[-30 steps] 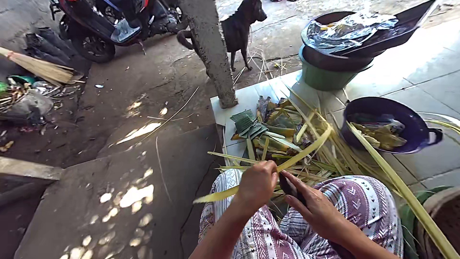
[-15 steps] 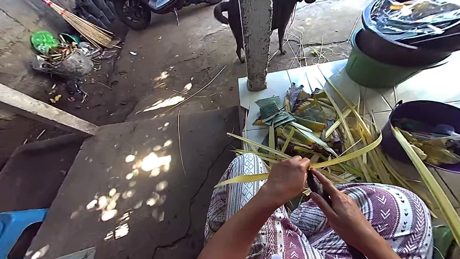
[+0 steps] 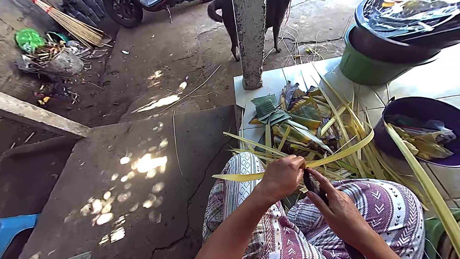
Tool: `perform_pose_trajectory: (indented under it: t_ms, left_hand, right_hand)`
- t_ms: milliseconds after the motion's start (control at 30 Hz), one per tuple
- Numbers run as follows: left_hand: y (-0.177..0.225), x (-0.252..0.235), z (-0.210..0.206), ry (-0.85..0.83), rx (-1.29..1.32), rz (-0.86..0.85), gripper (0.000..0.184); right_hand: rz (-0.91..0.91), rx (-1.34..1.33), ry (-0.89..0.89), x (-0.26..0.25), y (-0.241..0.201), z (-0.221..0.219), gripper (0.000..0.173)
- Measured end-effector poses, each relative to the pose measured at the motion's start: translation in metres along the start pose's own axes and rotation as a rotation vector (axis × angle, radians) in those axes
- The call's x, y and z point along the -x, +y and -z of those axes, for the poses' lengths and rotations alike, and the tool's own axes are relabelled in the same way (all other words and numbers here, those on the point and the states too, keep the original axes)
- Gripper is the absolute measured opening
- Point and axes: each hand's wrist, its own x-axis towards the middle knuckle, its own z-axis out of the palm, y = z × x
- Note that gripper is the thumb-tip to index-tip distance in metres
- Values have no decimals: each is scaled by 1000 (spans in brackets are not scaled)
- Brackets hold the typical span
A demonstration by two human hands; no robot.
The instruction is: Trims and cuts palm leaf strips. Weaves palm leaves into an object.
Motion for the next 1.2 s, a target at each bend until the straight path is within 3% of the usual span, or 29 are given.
perform_pose_trajectory:
  t_ms: [400,500,700,1000,1067,1167,1200]
  left_hand:
    - [-8,-2,2,-1,158,-95,22]
    - [-9,-2,2,24,212,-138,22]
    - [-11,0,2,24,338,-156,20]
    - [-11,0,-1,-1,345,-183,19]
    - [-9,3,-8,100,318,-176,18]
    - [-5,17,-31,527,231,-247,18]
    - [-2,25,-40,596,269,-283,14]
  right_hand:
    - [16,-11,47,10,3,4,58]
    - [-74,-200,-19,10,6,9,61]
    - [-158,-900,-193,9,12,19,58]
    - [-162,-1111,-201,13,12,25,54]
    - [-192,-1183,-184,12,13,25,45]
    - [-228,-1239,-156,10,15,28,44]
    - [-244,-1259,-152,9,16,29,44]
